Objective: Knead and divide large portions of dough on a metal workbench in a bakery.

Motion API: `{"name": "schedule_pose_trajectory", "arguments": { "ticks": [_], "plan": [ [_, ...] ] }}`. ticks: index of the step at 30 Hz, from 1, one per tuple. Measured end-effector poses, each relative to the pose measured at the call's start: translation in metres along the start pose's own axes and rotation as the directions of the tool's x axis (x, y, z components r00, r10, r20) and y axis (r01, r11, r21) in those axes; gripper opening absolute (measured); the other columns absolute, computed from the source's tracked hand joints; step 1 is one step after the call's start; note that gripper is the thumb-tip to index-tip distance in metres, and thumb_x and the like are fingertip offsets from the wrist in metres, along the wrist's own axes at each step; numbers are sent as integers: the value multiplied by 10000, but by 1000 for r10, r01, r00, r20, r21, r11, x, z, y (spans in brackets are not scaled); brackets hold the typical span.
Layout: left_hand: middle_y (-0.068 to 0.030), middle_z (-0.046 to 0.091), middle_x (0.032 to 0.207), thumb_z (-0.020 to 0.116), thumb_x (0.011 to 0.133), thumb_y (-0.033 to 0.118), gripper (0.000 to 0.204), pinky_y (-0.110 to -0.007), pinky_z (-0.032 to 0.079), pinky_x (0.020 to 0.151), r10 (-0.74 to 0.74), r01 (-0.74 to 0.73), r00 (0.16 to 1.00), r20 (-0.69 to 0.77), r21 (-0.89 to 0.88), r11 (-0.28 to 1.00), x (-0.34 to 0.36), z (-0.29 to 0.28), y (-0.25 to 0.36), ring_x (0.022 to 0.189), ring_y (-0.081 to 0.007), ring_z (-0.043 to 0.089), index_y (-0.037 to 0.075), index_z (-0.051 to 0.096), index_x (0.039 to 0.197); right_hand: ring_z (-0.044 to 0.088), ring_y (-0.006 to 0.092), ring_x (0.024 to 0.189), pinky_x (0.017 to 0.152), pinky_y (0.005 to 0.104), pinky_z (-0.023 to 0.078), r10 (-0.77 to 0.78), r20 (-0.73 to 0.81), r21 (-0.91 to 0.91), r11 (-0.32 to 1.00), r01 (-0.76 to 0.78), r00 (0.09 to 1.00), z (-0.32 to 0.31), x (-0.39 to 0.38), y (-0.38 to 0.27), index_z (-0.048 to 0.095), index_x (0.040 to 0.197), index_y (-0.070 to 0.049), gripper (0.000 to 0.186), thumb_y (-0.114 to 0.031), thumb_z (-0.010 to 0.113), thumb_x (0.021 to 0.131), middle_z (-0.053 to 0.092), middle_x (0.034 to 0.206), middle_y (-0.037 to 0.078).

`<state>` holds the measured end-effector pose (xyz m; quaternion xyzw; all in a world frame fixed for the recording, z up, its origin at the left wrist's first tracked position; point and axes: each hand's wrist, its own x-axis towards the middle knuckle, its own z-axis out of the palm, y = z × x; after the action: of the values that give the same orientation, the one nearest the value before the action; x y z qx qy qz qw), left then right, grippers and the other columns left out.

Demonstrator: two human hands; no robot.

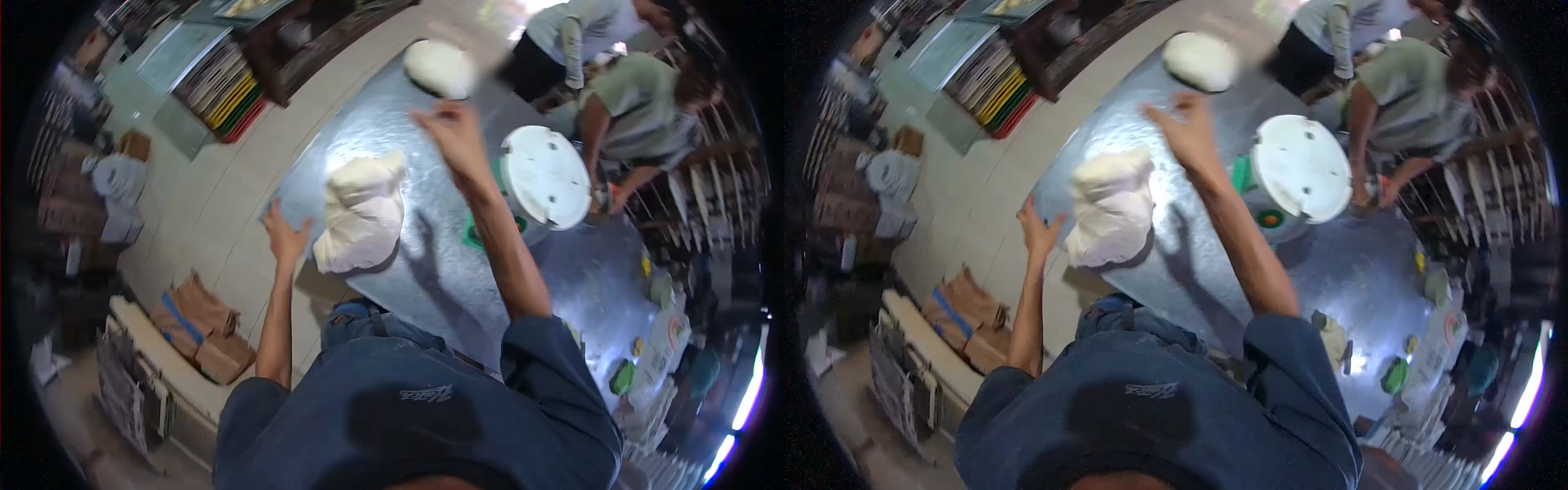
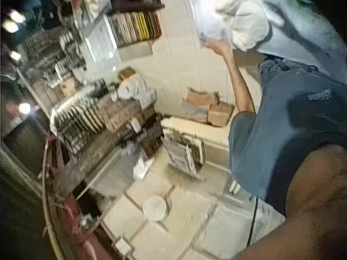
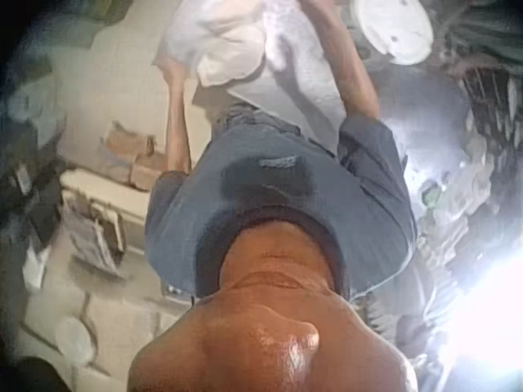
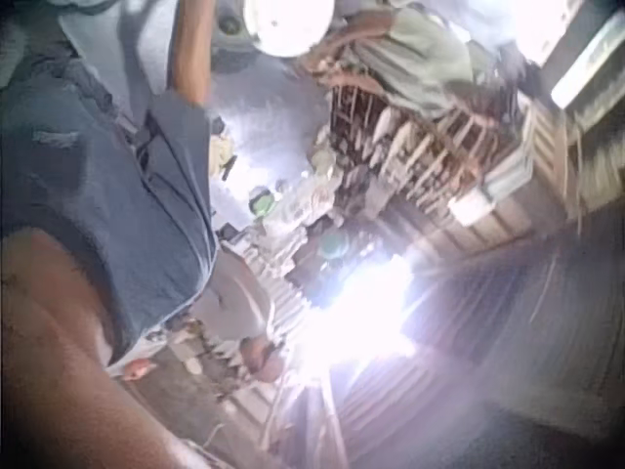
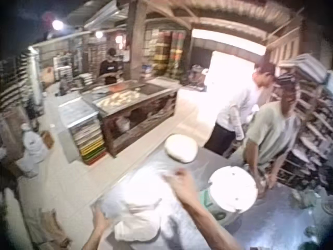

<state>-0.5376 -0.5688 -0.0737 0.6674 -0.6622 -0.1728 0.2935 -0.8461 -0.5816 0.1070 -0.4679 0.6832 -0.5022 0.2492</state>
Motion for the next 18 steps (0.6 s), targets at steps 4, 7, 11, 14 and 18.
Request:
{"name": "schedule_pose_trajectory", "arguments": {
  "ticks": [4, 7, 11, 14, 18],
  "plan": [
    [-252, 454, 1238, 655, 857, 308, 613, -370, 414, 901, -536, 511, 844, 2, -307, 803, -23, -71, -58, 1096, -285, 491, -13, 390, 1307, 538, 188, 957, 837, 318, 436, 220, -295, 313, 942, -123, 930, 5, -45, 71, 487, 1160, -3, 485, -269, 706, 819, 512, 1116, 127],
    [-231, 438, 1271, 608, 879, 391, 622, -415, 369, 977, -310, 311, 948, 78, -454, 835, -38, -60, -22, 1185, -325, 439, 25, 384, 1330, 543, 184, 954, 848, 308, 427, 337, -65, 124, 937, -328, 939, 30, -113, 112, 546, 1093, -11, 413, -284, 696, 822, 579, 1047, 111],
    [-261, 251, 1410, 541, 913, 393, 711, -435, 214, 1087, -180, 212, 976, 120, -356, 910, -48, -12, 39, 1327, -368, 250, -22, 227, 1399, 556, 105, 690, 612, 240, 463, 438, 136, 85, 888, -451, 889, 65, -170, 126, 587, 985, -21, 278, -211, 705, 820, 613, 840, 59],
    [-302, 99, 1457, 450, 933, 452, 783, -489, 100, 1110, -120, 165, 981, 153, -321, 933, -52, 18, 45, 1376, -414, 79, -41, 99, 1431, 523, 290, 995, 859, 378, 430, 302, 18, -156, 942, -296, 953, 98, -174, 110, 511, 1167, -21, 462, -229, 703, 801, 522, 1124, 196],
    [-310, 8, 1483, 433, 900, 544, 870, -560, 4, 1089, -179, 302, 904, 387, -284, 910, -25, 34, 33, 1387, -444, -36, 8, 39, 1460, 180, 485, 1335, 1077, 550, 184, 42, 50, -466, 885, -14, 998, 167, -143, 101, 302, 1411, -54, 848, -385, 709, 744, 204, 1437, 309]
  ]
}}
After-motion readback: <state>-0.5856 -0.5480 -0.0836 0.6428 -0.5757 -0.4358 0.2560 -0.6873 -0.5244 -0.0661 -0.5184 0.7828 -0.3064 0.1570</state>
